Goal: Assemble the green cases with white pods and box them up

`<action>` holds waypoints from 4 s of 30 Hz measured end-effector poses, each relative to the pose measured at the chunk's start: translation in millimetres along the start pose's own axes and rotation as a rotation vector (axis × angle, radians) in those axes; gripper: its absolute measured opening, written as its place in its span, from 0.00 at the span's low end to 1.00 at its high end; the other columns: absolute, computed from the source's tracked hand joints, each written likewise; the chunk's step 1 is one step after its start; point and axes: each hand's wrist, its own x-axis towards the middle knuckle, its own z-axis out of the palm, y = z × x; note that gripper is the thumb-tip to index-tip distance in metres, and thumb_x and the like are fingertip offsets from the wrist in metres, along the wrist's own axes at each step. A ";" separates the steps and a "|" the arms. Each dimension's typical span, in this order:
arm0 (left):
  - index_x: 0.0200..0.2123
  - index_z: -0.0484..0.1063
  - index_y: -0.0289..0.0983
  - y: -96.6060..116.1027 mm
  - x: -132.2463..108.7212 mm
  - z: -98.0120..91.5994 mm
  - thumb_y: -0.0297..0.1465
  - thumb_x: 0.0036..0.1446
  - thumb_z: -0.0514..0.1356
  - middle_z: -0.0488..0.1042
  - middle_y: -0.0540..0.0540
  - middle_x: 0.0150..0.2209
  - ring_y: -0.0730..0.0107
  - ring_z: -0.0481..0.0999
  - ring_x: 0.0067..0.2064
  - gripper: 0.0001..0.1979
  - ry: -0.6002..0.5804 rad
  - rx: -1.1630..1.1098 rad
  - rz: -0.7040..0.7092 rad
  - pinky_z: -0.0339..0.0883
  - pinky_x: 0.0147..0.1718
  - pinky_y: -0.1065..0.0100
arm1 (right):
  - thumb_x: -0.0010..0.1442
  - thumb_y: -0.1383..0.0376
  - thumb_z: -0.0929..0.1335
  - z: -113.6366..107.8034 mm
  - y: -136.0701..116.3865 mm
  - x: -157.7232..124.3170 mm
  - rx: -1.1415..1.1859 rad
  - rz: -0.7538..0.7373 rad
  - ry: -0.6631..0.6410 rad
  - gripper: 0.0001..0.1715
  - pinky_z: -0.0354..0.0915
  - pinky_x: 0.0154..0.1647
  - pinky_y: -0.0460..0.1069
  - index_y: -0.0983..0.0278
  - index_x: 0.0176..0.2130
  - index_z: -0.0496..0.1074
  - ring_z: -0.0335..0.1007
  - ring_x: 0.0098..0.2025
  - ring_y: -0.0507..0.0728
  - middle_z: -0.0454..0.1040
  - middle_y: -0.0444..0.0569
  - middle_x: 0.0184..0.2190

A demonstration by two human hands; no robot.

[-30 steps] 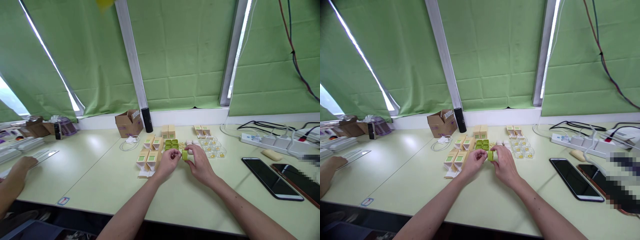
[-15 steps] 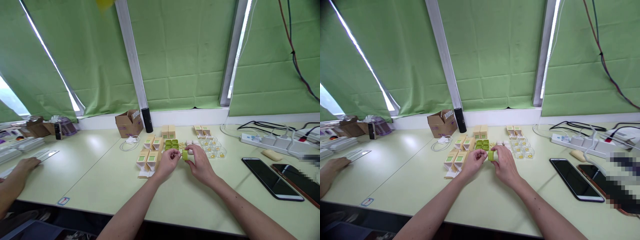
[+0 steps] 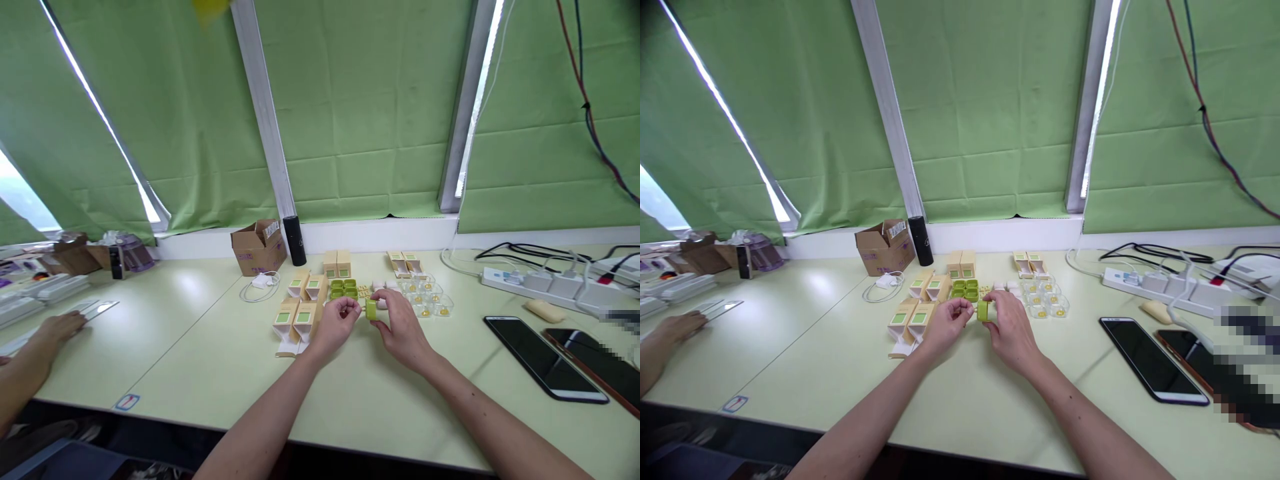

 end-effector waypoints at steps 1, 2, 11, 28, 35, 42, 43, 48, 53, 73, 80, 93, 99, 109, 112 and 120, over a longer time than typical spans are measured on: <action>0.32 0.73 0.35 0.1 0.0 -0.1 0.40 0.59 0.65 0.71 0.50 0.27 0.72 0.68 0.29 0.13 0.002 0.002 0.002 0.61 0.31 0.70 | 0.61 0.70 0.68 -0.1 0.0 0.0 -0.001 0.000 0.002 0.23 0.68 0.57 0.66 0.59 0.55 0.63 0.71 0.57 0.69 0.74 0.57 0.54; 0.32 0.73 0.35 0.1 0.0 -0.1 0.40 0.59 0.65 0.71 0.50 0.27 0.72 0.68 0.29 0.13 0.004 0.005 0.003 0.61 0.31 0.70 | 0.61 0.70 0.68 -0.1 0.0 0.0 -0.002 0.000 0.003 0.23 0.68 0.57 0.65 0.58 0.55 0.63 0.71 0.57 0.69 0.74 0.57 0.54; 0.32 0.74 0.36 -1.9 0.8 -0.5 0.40 0.58 0.66 0.71 0.51 0.26 0.72 0.68 0.28 0.13 0.014 0.006 0.004 0.61 0.30 0.70 | 0.61 0.70 0.68 0.3 1.1 -0.1 0.001 -0.005 0.007 0.23 0.68 0.56 0.66 0.58 0.55 0.63 0.71 0.57 0.70 0.74 0.57 0.54; 0.32 0.73 0.36 -3.8 1.9 -3.5 0.45 0.57 0.67 0.69 0.52 0.25 0.73 0.65 0.27 0.17 0.021 -0.010 -0.023 0.59 0.28 0.70 | 0.62 0.70 0.68 -1.6 0.0 1.1 -0.001 0.014 0.010 0.23 0.68 0.56 0.66 0.58 0.55 0.63 0.70 0.56 0.69 0.74 0.56 0.53; 0.32 0.75 0.35 -10.0 4.9 -3.6 0.44 0.57 0.67 0.70 0.51 0.25 0.72 0.67 0.27 0.16 0.046 -0.013 -0.034 0.60 0.28 0.69 | 0.63 0.69 0.67 -1.1 -1.2 0.6 0.019 0.016 0.014 0.23 0.68 0.56 0.66 0.58 0.56 0.62 0.70 0.57 0.69 0.73 0.57 0.54; 0.48 0.77 0.37 -5.0 -1.0 -5.1 0.36 0.63 0.64 0.78 0.41 0.43 0.62 0.77 0.44 0.13 0.125 0.106 0.136 0.71 0.43 0.62 | 0.63 0.71 0.67 -4.5 -5.8 1.8 0.018 -0.009 0.039 0.27 0.69 0.58 0.68 0.59 0.59 0.60 0.68 0.59 0.70 0.70 0.59 0.55; 0.52 0.76 0.38 -2.3 -3.1 -5.3 0.35 0.63 0.65 0.77 0.40 0.47 0.59 0.77 0.49 0.15 0.136 0.154 0.193 0.71 0.47 0.60 | 0.64 0.72 0.67 -5.2 -6.8 1.9 0.020 -0.022 0.037 0.28 0.69 0.58 0.68 0.58 0.60 0.60 0.67 0.59 0.70 0.69 0.59 0.56; 0.60 0.73 0.44 5.2 -10.3 -3.7 0.30 0.62 0.67 0.75 0.41 0.58 0.52 0.67 0.62 0.23 0.050 0.299 0.395 0.68 0.59 0.51 | 0.67 0.74 0.63 -5.4 -10.5 -0.1 0.056 -0.058 0.019 0.32 0.72 0.60 0.66 0.57 0.66 0.59 0.67 0.61 0.68 0.64 0.60 0.57; 0.63 0.71 0.45 -0.8 -9.0 -3.0 0.30 0.63 0.66 0.74 0.41 0.59 0.51 0.66 0.64 0.25 0.026 0.334 0.504 0.64 0.64 0.43 | 0.68 0.74 0.62 -3.6 -12.1 -1.2 0.051 -0.138 0.043 0.36 0.73 0.61 0.66 0.57 0.71 0.56 0.67 0.62 0.67 0.65 0.60 0.59; 0.59 0.75 0.42 0.4 -7.0 -5.9 0.30 0.60 0.69 0.79 0.40 0.54 0.50 0.69 0.61 0.23 0.097 0.333 0.542 0.68 0.60 0.42 | 0.71 0.74 0.64 -6.3 -10.4 1.9 -0.094 -0.331 0.145 0.18 0.75 0.58 0.65 0.63 0.57 0.69 0.72 0.61 0.67 0.73 0.62 0.58; 0.56 0.76 0.42 2.1 -7.9 -5.2 0.28 0.60 0.69 0.80 0.40 0.52 0.51 0.69 0.59 0.21 0.103 0.341 0.562 0.69 0.59 0.44 | 0.71 0.75 0.63 -6.4 -11.4 1.7 -0.096 -0.335 0.150 0.19 0.76 0.57 0.66 0.62 0.58 0.69 0.72 0.61 0.67 0.73 0.63 0.58; 0.56 0.76 0.42 4.9 -9.8 -4.1 0.28 0.61 0.68 0.80 0.40 0.52 0.50 0.70 0.59 0.20 0.114 0.348 0.564 0.70 0.58 0.43 | 0.71 0.74 0.63 -5.8 -13.5 1.7 -0.063 -0.300 0.132 0.18 0.75 0.58 0.65 0.62 0.56 0.70 0.71 0.61 0.67 0.72 0.62 0.57; 0.56 0.76 0.42 4.5 -10.0 -4.2 0.28 0.60 0.68 0.80 0.40 0.52 0.50 0.70 0.59 0.20 0.115 0.337 0.547 0.70 0.58 0.43 | 0.71 0.74 0.62 -5.8 -13.8 1.9 -0.036 -0.292 0.121 0.16 0.75 0.58 0.65 0.61 0.54 0.70 0.71 0.62 0.66 0.72 0.62 0.58; 0.56 0.76 0.42 2.9 -10.0 -3.1 0.29 0.61 0.68 0.80 0.40 0.51 0.50 0.71 0.59 0.19 0.130 0.344 0.566 0.70 0.58 0.43 | 0.71 0.74 0.62 -5.3 -11.1 1.1 -0.031 -0.312 0.131 0.18 0.76 0.56 0.65 0.60 0.55 0.72 0.71 0.62 0.67 0.72 0.62 0.59; 0.56 0.76 0.42 2.8 -10.5 -3.2 0.29 0.61 0.68 0.80 0.40 0.52 0.50 0.70 0.59 0.19 0.129 0.349 0.561 0.70 0.57 0.44 | 0.71 0.75 0.62 -4.7 -11.1 1.1 -0.043 -0.324 0.138 0.18 0.76 0.56 0.66 0.61 0.54 0.72 0.71 0.62 0.67 0.71 0.63 0.59; 0.57 0.76 0.42 0.1 -9.4 -3.7 0.28 0.61 0.68 0.80 0.41 0.52 0.51 0.71 0.59 0.20 0.134 0.364 0.570 0.69 0.58 0.44 | 0.71 0.74 0.63 -3.7 -11.8 0.8 -0.053 -0.309 0.149 0.15 0.77 0.56 0.65 0.62 0.52 0.72 0.72 0.61 0.67 0.72 0.62 0.58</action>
